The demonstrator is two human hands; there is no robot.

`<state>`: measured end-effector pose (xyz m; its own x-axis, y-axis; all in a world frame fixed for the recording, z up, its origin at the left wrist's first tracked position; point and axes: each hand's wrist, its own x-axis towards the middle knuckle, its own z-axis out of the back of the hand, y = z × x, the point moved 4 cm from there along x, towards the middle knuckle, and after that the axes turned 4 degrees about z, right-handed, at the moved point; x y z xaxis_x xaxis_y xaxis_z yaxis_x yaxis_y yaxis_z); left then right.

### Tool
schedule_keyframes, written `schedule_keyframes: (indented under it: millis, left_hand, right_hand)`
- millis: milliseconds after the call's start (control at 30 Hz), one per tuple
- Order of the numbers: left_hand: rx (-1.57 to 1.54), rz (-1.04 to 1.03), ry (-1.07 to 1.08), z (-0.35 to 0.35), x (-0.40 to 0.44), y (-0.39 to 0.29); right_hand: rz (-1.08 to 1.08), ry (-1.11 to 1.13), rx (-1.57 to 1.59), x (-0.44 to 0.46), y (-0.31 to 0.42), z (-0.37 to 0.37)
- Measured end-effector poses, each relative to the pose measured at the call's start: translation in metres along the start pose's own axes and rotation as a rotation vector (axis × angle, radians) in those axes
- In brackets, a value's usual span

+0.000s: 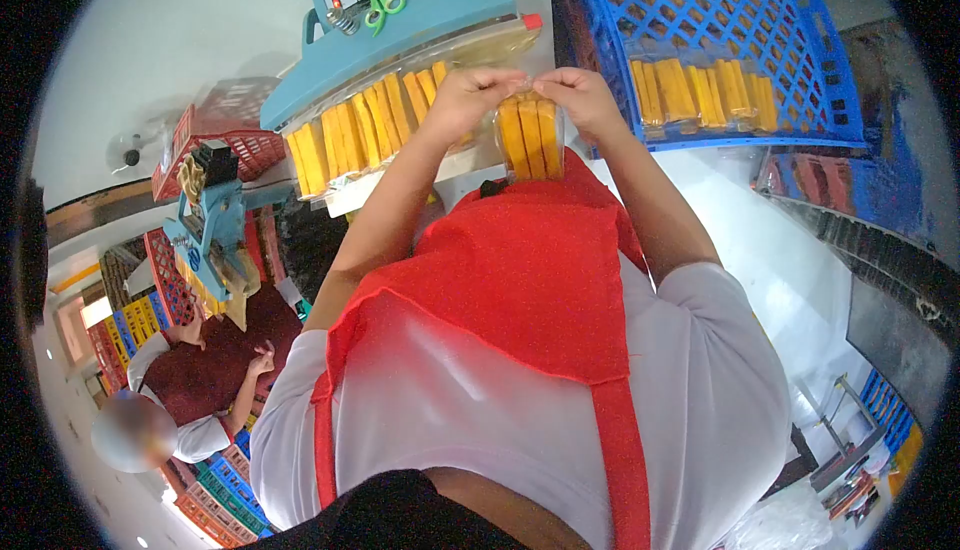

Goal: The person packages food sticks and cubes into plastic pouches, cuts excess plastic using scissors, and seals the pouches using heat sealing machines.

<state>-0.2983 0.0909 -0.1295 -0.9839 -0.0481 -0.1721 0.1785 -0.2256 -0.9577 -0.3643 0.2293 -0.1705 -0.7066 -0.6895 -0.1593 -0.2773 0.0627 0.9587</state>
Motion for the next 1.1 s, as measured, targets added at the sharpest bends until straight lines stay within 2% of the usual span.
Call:
schedule_keyframes:
  millis: [67,100,167,233,333,467,500,533,600,633,700,767,800,867,900,967,1033,1100]
  left_hand:
    - [0.024,0.104,-0.166,-0.002,0.000,0.010]
    - [0.023,0.100,-0.165,-0.009,0.000,0.013]
    - [-0.130,0.070,-0.275,-0.019,-0.003,0.019]
    - [-0.148,0.099,-0.248,-0.029,0.005,0.029]
    - [-0.151,0.110,-0.363,-0.027,0.024,0.037]
    - [-0.352,0.254,-0.324,-0.020,0.053,0.054]
    - [-0.426,0.330,-0.304,-0.020,0.059,0.060]
    - [-0.431,0.335,-0.307,-0.019,0.063,0.066]
    - [-0.664,0.318,-0.369,-0.012,0.068,0.075]
    - [-0.669,0.321,-0.372,-0.010,0.068,0.075]
    - [-0.503,0.269,-0.533,0.001,0.065,0.077]
    - [-0.529,0.273,-0.600,0.003,0.067,0.083]
    - [-0.551,0.263,-0.663,0.006,0.067,0.087]
    - [-0.460,0.264,-0.703,0.007,0.066,0.084]
    - [-0.369,0.262,-0.732,0.008,0.064,0.083]
    - [-0.314,0.238,-0.746,0.008,0.065,0.085]
    - [-0.258,0.207,-0.750,0.010,0.063,0.068]
    - [-0.097,0.325,-0.739,0.013,0.055,0.040]
  right_hand:
    - [-0.053,-0.114,0.108,0.002,-0.010,0.009]
    - [-0.050,-0.115,0.105,0.004,-0.012,0.011]
    - [-0.079,-0.313,0.349,0.008,-0.023,0.020]
    - [-0.115,-0.356,0.396,0.016,-0.035,0.023]
    - [-0.164,-0.432,0.461,0.030,-0.048,0.029]
    - [-0.191,-0.506,0.528,0.051,-0.041,0.033]
    - [-0.198,-0.505,0.524,0.058,-0.044,0.034]
    - [-0.225,-0.481,0.514,0.068,-0.047,0.035]
    - [-0.257,-0.456,0.499,0.083,-0.049,0.032]
    - [-0.268,-0.424,0.481,0.090,-0.045,0.025]
    - [-0.290,-0.389,0.462,0.099,-0.046,0.020]
    - [-0.224,-0.260,0.676,0.108,-0.050,0.013]
    - [-0.231,-0.255,0.677,0.101,-0.044,0.010]
    - [-0.096,0.043,0.569,0.074,-0.011,-0.005]
    - [-0.106,0.050,0.569,0.066,-0.017,-0.008]
    - [0.007,-0.079,0.316,0.054,-0.035,-0.003]
    - [-0.022,-0.085,0.368,0.056,-0.037,-0.006]
    - [-0.043,-0.090,0.422,0.060,-0.033,-0.011]
